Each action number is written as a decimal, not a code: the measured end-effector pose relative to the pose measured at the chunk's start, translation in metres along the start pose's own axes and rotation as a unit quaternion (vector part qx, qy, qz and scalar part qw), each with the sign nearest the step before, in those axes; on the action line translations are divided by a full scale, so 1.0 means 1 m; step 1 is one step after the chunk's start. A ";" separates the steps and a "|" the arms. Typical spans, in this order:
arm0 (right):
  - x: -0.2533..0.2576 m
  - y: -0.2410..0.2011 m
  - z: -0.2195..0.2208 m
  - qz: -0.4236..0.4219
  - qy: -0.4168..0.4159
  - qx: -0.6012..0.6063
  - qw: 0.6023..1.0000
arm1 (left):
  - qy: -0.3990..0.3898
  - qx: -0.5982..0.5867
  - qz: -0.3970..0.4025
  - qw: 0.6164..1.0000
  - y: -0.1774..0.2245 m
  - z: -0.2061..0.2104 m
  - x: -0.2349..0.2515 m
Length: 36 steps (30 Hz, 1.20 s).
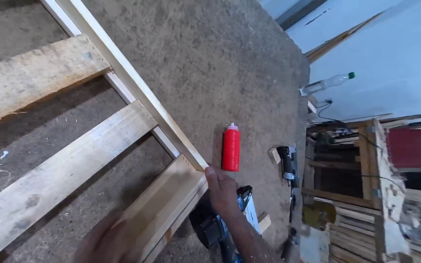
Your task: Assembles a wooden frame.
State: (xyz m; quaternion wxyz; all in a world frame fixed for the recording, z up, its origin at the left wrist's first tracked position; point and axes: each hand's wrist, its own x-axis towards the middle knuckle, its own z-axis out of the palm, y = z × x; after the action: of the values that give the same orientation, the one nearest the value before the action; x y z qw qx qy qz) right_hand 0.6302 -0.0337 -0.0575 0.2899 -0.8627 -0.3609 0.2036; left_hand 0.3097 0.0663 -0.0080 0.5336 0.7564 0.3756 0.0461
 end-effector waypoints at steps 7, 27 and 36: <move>-0.003 -0.007 -0.003 0.020 -0.017 -0.024 0.999 | 0.081 0.169 0.052 0.981 0.007 0.083 0.062; -0.153 0.088 -0.003 0.279 0.016 -0.208 0.937 | 0.058 0.293 0.125 0.946 0.038 0.090 0.060; -0.115 0.006 -0.111 0.199 0.012 -0.210 0.957 | 0.019 0.281 0.100 0.954 0.044 0.086 0.060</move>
State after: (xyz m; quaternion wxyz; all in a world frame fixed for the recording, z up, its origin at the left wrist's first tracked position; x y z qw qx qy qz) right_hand 0.6199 -0.1620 0.0377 0.0597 -0.9610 -0.2129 0.1660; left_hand 0.4160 0.0310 -0.0272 0.2855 0.9082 0.3060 0.0060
